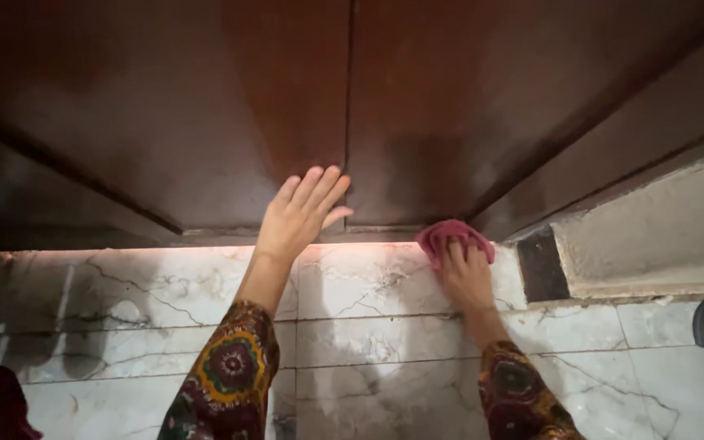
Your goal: The person wipes down the surface of a wooden door using a cloth and then applies liquid from a spray bottle to continue cleaning.
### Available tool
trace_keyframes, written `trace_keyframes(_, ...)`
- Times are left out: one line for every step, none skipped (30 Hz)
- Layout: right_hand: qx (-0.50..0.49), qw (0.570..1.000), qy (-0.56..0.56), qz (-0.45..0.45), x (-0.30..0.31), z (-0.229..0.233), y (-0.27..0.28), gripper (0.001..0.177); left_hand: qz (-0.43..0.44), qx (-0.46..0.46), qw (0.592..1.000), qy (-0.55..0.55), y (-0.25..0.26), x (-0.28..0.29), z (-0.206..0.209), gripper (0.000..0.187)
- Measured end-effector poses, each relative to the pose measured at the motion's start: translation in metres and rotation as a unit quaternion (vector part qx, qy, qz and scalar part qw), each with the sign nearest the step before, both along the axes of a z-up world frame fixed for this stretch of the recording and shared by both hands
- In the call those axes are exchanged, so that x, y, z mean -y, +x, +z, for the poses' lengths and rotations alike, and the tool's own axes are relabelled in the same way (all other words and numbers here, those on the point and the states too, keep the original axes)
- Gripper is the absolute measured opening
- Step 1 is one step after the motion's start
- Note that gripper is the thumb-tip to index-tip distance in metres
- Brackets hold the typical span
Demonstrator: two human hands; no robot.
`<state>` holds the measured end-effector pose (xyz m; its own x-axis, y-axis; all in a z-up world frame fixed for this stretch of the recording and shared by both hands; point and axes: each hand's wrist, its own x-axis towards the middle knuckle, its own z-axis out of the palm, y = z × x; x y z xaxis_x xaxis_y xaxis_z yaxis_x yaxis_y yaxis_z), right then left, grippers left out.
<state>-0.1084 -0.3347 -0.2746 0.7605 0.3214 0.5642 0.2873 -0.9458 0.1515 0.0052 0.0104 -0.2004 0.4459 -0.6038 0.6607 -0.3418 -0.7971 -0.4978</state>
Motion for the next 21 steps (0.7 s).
trace_keyframes(0.0, 0.999, 0.011, -0.036, -0.014, -0.003, -0.001, 0.053, 0.01, -0.015, 1.0, 0.005, 0.0, -0.001, -0.015, 0.078)
trace_keyframes(0.0, 0.997, 0.022, -0.072, -0.029, -0.008, -0.001, 0.054, 0.019, -0.029, 0.999, 0.01, 0.0, -0.001, -0.028, 0.08)
trace_keyframes(-0.015, 0.994, 0.049, -0.094, -0.043, -0.013, 0.0, 0.054, 0.029, -0.045, 0.998, 0.014, -0.001, -0.001, -0.038, 0.082)
trace_keyframes(-0.031, 0.99, 0.075, -0.116, -0.059, -0.02, 0.002, 0.055, 0.037, -0.052, 0.998, 0.016, -0.003, -0.001, -0.046, 0.082)
trace_keyframes(-0.044, 0.984, 0.102, -0.138, -0.075, -0.026, 0.006, 0.055, 0.044, -0.058, 0.997, 0.018, -0.004, -0.001, -0.051, 0.082)
trace_keyframes(-0.075, 0.96, 0.223, -0.154, -0.091, -0.031, 0.007, 0.05, 0.051, -0.063, 0.997, 0.02, -0.006, -0.001, -0.054, 0.082)
trace_keyframes(-0.103, 0.919, 0.342, -0.167, -0.108, -0.035, 0.007, 0.045, 0.055, -0.065, 0.996, 0.024, -0.006, -0.002, -0.055, 0.082)
trace_keyframes(-0.129, 0.863, 0.456, -0.178, -0.124, -0.036, 0.008, 0.04, 0.059, -0.066, 0.996, 0.028, -0.007, -0.003, -0.055, 0.082)
trace_keyframes(-0.136, 0.914, 0.348, -0.155, -0.139, -0.036, 0.008, 0.049, 0.062, -0.067, 0.995, 0.032, -0.007, -0.003, -0.054, 0.082)
trace_keyframes(-0.141, 0.953, 0.235, -0.131, -0.152, -0.033, 0.007, 0.058, 0.058, -0.098, 0.993, 0.027, -0.007, -0.003, -0.051, 0.082)
trace_keyframes(-0.145, 0.977, 0.119, -0.104, -0.16, -0.03, 0.006, 0.068, 0.053, -0.129, 0.99, 0.023, -0.008, -0.003, -0.049, 0.082)
trace_keyframes(-0.145, 0.978, 0.107, -0.101, -0.164, -0.026, 0.008, 0.064, 0.048, -0.16, 0.986, 0.018, -0.01, -0.002, -0.046, 0.082)
trace_keyframes(-0.145, 0.98, 0.094, -0.096, -0.167, -0.021, 0.009, 0.06, 0.067, -0.189, 0.979, 0.043, -0.014, 0.0, -0.043, 0.081)
trace_keyframes(-0.145, 0.982, 0.081, -0.092, -0.168, -0.016, 0.007, 0.056, 0.085, -0.217, 0.97, 0.067, -0.019, 0.0, -0.04, 0.083)
trace_keyframes(-0.141, 0.986, 0.071, -0.055, -0.16, -0.009, 0.007, 0.053, 0.103, -0.241, 0.961, 0.09, -0.02, 0.002, -0.035, 0.087)
trace_keyframes(-0.137, 0.989, 0.06, -0.019, -0.146, 0.0, 0.004, 0.051, 0.107, -0.227, 0.963, 0.101, -0.023, 0.003, -0.031, 0.09)
trace_keyframes(-0.132, 0.99, 0.049, 0.016, -0.133, 0.009, 0.003, 0.049, 0.109, -0.214, 0.964, 0.112, -0.028, 0.004, -0.028, 0.093)
trace_keyframes(-0.12, 0.992, 0.042, 0.025, -0.125, 0.018, 0.005, 0.05, 0.111, -0.201, 0.966, 0.123, -0.029, 0.007, -0.026, 0.097)
trace_keyframes(-0.111, 0.993, 0.034, 0.035, -0.119, 0.026, 0.005, 0.051, 0.12, -0.221, 0.958, 0.138, -0.031, 0.008, -0.025, 0.099)
trace_keyframes(-0.102, 0.993, 0.026, 0.045, -0.117, 0.035, 0.004, 0.052, 0.128, -0.242, 0.949, 0.154, -0.033, 0.006, -0.024, 0.101)
trace_keyframes(-0.105, 0.993, 0.029, 0.051, -0.118, 0.043, 0.003, 0.051, 0.138, -0.261, 0.941, 0.169, -0.033, 0.005, -0.024, 0.103)
